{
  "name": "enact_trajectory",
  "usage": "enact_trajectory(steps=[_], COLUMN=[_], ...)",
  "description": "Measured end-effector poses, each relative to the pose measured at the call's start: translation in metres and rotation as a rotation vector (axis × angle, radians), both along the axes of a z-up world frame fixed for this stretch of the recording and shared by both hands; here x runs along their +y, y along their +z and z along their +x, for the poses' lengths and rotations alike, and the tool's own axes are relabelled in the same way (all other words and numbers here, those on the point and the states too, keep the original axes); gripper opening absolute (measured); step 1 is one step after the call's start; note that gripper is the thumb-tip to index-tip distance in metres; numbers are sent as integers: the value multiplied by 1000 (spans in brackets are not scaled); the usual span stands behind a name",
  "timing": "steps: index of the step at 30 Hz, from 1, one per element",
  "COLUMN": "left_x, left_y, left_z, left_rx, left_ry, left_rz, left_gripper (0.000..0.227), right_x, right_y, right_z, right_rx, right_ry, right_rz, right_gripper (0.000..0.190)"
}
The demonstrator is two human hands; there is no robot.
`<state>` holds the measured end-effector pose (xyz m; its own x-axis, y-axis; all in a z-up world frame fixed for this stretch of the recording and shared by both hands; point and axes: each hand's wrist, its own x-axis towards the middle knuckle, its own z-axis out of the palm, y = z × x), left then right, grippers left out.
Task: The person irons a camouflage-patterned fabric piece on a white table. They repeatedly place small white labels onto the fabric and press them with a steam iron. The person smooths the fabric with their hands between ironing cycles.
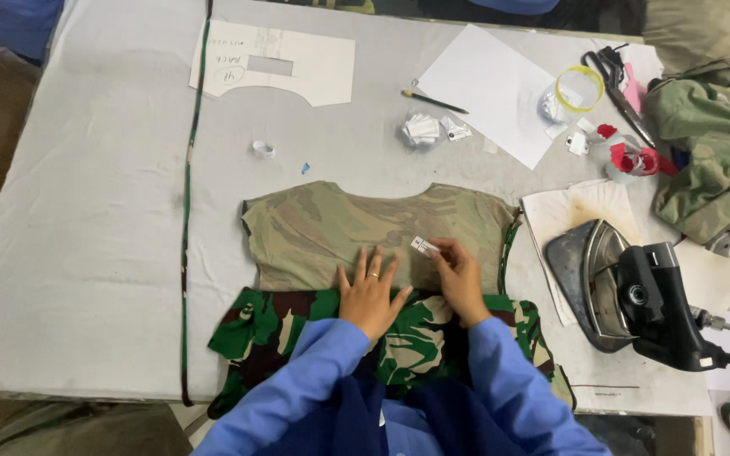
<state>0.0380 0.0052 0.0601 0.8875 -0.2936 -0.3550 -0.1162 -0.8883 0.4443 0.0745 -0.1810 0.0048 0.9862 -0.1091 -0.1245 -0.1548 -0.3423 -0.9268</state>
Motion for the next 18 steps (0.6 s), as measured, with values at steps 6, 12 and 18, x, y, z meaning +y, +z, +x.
enact_trajectory(steps=[6,12,18], left_x=[64,109,52], left_y=[6,-38,-27], left_z=[71,100,78], left_rx=[8,-91,-50], left_ry=[183,451,292], left_rz=[183,365,187], left_gripper=[60,71,78], right_x=[-97,-40,45], right_y=[-45,10,-5], right_z=[85,74,71], right_rx=[1,-76,190], right_ry=[-212,-137,154], right_rz=[113,26,131], right_gripper=[19,17,21])
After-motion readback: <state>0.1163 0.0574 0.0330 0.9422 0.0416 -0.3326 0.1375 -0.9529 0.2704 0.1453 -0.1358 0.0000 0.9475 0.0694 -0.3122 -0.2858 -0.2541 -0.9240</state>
